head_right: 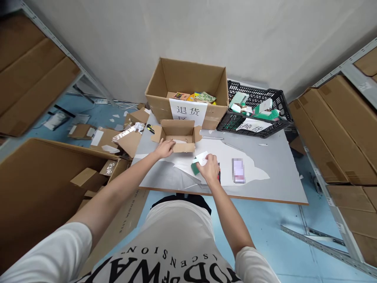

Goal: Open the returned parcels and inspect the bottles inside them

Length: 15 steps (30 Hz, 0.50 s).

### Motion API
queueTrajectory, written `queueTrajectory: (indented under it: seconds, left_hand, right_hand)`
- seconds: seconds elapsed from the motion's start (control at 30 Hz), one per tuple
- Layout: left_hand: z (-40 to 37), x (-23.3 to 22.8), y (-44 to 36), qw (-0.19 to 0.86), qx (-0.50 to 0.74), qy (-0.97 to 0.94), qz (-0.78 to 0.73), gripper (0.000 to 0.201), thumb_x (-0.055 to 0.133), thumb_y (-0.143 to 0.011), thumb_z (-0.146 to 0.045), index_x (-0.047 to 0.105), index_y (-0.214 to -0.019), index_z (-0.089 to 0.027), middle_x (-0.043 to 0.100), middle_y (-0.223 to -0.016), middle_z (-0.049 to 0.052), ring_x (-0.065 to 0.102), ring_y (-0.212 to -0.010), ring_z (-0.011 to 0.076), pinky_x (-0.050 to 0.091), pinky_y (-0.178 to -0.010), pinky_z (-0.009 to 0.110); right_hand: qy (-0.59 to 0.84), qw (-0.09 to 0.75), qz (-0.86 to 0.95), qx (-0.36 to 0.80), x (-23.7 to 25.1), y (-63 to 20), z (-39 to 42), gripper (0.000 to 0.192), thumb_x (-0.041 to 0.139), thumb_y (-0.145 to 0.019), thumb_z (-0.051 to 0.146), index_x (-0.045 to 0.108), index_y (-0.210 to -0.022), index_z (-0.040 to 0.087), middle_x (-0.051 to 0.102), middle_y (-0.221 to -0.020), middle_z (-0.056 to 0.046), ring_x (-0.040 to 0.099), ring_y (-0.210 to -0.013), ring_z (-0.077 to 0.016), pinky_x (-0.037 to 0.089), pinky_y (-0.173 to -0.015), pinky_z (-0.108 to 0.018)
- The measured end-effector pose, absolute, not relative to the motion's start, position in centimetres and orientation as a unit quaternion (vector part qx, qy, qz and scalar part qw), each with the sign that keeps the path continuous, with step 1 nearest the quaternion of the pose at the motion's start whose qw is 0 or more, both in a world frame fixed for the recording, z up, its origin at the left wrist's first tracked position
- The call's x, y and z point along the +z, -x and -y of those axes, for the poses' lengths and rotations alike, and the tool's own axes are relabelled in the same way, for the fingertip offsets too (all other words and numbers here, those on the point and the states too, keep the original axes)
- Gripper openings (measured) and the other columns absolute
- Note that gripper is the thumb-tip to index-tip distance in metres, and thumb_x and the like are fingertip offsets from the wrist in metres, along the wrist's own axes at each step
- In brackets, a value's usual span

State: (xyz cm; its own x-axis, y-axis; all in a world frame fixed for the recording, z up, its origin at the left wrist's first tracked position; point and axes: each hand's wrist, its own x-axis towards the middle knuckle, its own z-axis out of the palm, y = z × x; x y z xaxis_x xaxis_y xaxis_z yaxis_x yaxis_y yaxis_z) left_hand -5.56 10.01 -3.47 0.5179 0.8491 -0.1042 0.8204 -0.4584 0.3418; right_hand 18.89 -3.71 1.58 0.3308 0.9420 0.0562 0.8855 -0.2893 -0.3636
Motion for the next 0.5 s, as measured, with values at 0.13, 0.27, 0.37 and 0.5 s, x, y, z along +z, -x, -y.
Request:
queueTrajectory:
  seconds: [0.13,0.27,0.37,0.5]
  left_hand:
    - [-8.5,-2.6,4.7,0.182,0.071,-0.84,-0.505,0.046,0.039,-0.082,-0.014,0.052,-0.125,-0.019,0.051,-0.136,0.011,0.038,-0.134,0.0264,0.015,-0.113,0.057]
    - [-3.6,-2.2,2.4,0.209,0.186,-0.806,-0.522,0.039,0.041,-0.088,-0.025,0.052,-0.125,-0.016,0.044,-0.142,0.013,0.031,-0.138,0.0274,0.019,-0.113,0.053]
    - [1.5,-3.2,-0.4,0.308,0.248,-0.775,-0.492,0.068,0.062,-0.078,-0.04,0.038,-0.138,-0.017,0.041,-0.143,0.015,0.036,-0.135,0.0285,0.029,-0.111,0.047]
    - [5.1,-5.1,-3.8,0.407,0.293,-0.7,-0.508,0.104,0.077,-0.062,-0.037,0.019,-0.147,-0.016,0.035,-0.146,0.019,0.037,-0.133,0.0325,0.034,-0.107,0.048]
  right_hand:
    - [0.787,0.136,0.592,0.113,0.1,-17.8,3.9,0.038,0.063,-0.07,0.046,0.049,-0.094,0.021,0.05,-0.099,-0.006,0.053,-0.084,-0.0217,0.036,-0.061,-0.029]
    - [0.777,0.133,0.602,0.13,0.0,-17.6,3.4,0.039,0.064,-0.071,0.047,0.049,-0.096,0.021,0.049,-0.102,-0.007,0.053,-0.092,-0.025,0.039,-0.063,-0.03]
    - [0.764,0.133,0.615,0.144,0.0,-17.8,3.3,0.046,0.064,-0.07,0.054,0.049,-0.098,0.021,0.049,-0.103,-0.009,0.053,-0.095,-0.0275,0.042,-0.064,-0.033]
    - [0.727,0.154,0.644,0.184,-0.4,-18.7,4.5,0.048,0.064,-0.071,0.055,0.05,-0.102,0.021,0.049,-0.106,-0.009,0.056,-0.094,-0.0278,0.046,-0.068,-0.037]
